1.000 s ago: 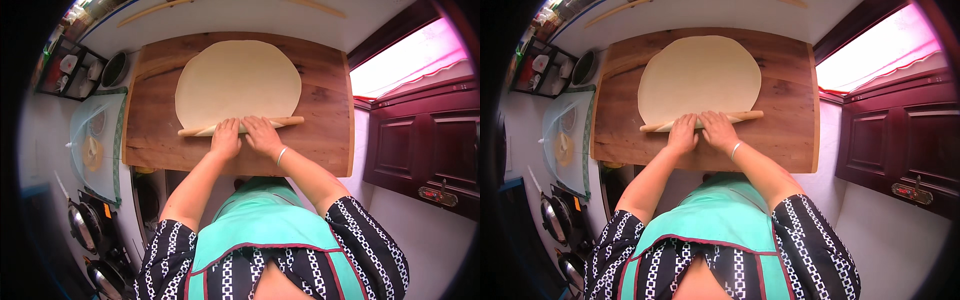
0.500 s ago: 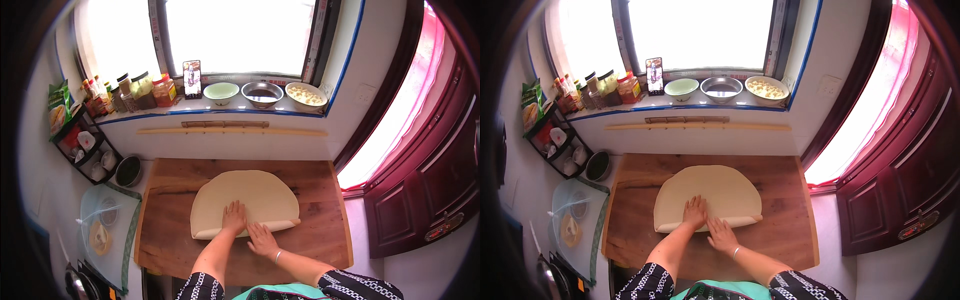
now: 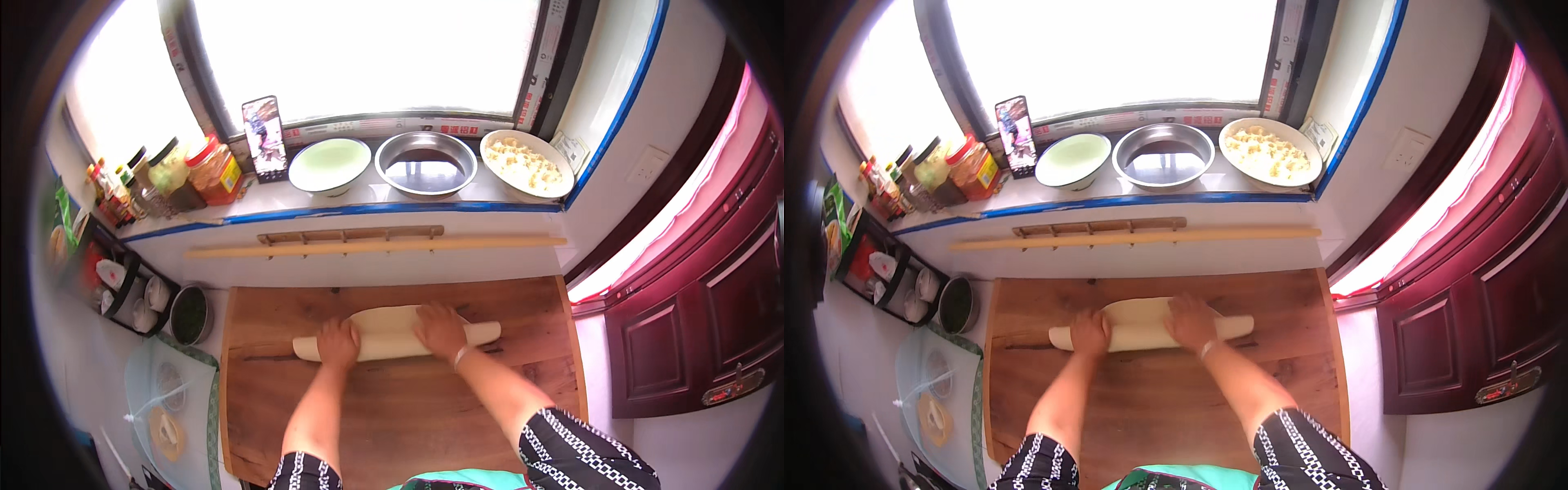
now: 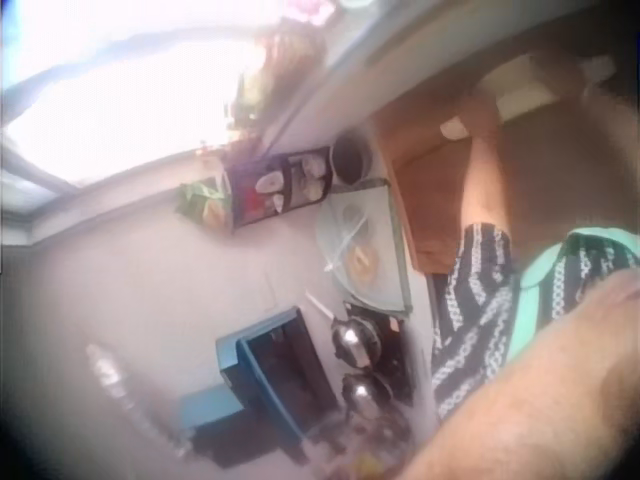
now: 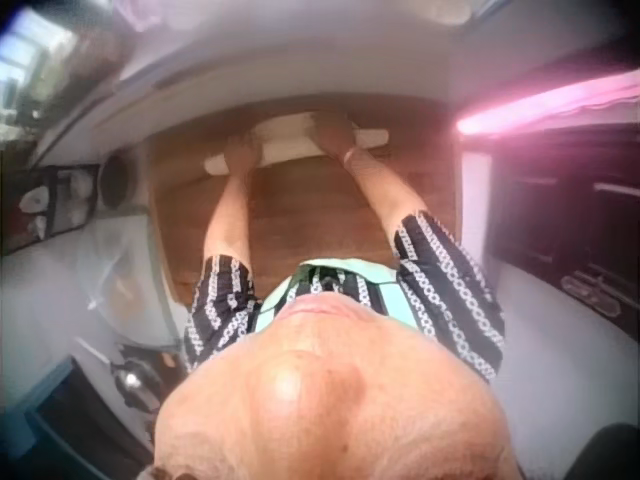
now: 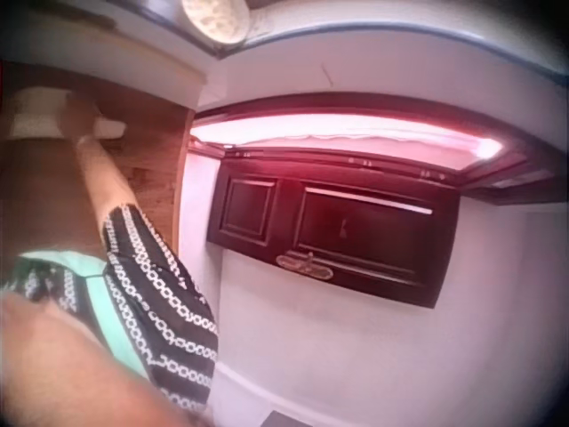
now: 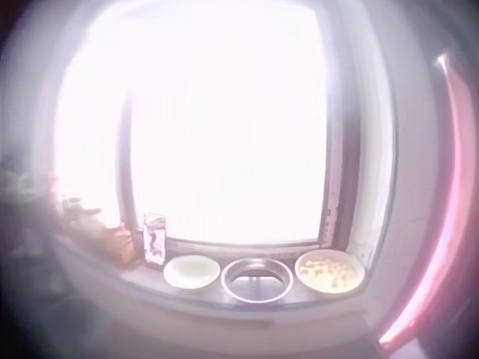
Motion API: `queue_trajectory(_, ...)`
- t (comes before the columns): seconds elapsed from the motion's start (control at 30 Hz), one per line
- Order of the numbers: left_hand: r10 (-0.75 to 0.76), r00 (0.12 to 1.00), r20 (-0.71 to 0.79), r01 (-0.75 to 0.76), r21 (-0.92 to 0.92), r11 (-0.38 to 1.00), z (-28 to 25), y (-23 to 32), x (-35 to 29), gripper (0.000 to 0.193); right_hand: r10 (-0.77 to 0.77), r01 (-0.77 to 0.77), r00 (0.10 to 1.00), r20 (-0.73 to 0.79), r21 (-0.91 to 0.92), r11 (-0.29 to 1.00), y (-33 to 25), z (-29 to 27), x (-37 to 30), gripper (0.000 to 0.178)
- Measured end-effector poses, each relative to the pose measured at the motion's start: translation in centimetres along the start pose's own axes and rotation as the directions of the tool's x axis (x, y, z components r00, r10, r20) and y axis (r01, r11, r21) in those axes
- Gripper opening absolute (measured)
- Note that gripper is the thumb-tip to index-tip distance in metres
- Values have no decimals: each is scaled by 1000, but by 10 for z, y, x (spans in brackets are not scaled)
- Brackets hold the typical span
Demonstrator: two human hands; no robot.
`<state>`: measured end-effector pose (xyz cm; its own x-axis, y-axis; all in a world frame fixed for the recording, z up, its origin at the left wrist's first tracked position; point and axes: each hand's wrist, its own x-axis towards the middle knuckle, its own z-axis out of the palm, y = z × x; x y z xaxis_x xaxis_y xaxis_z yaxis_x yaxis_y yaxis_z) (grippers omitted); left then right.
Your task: The person rolls a piece of dough on a wooden board using a rolling pin, repeatedly flattening and rotating it to achieve a thin, even circular shape. The person occasionally sprinkles flour onto the dough to prevent sticking.
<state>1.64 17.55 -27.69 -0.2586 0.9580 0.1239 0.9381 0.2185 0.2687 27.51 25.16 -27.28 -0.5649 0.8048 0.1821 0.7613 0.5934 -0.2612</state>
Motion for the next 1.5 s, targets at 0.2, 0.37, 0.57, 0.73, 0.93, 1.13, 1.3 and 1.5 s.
queue_trajectory(0.2,292,858,-421,-247,160,956,4,-46,20,22,-12,-8,949,-316,-61,998,32,-11,4,27)
queue_trajectory(0.37,-52,982,183,25,146,989,-6,-44,71,43,186,-182,981,48,-70,981,35,-21,34,31)
queue_trajectory(0.57,-5,963,268,-44,176,983,-9,-33,-70,51,264,-264,961,85,-15,964,-9,-44,-109,35)
queue_trajectory(0.73,136,968,212,-155,76,985,-21,-18,-259,40,324,-326,934,149,-9,945,-68,-51,-295,33)
queue_trajectory(0.93,106,980,171,-108,3,994,-29,-12,-311,42,286,-287,958,-22,-78,955,-77,-36,-352,36)
queue_trajectory(1.13,264,943,-200,-273,-14,962,-34,36,-347,31,171,-199,931,-322,-57,978,-148,-23,-340,28)
queue_trajectory(1.3,252,954,-161,-259,-24,966,-9,26,-322,28,46,-81,931,-361,-82,993,-127,-8,-320,28)
queue_trajectory(1.5,285,952,-115,-292,-55,955,-16,40,-199,21,232,-237,960,-159,-16,971,-79,-22,-214,24)
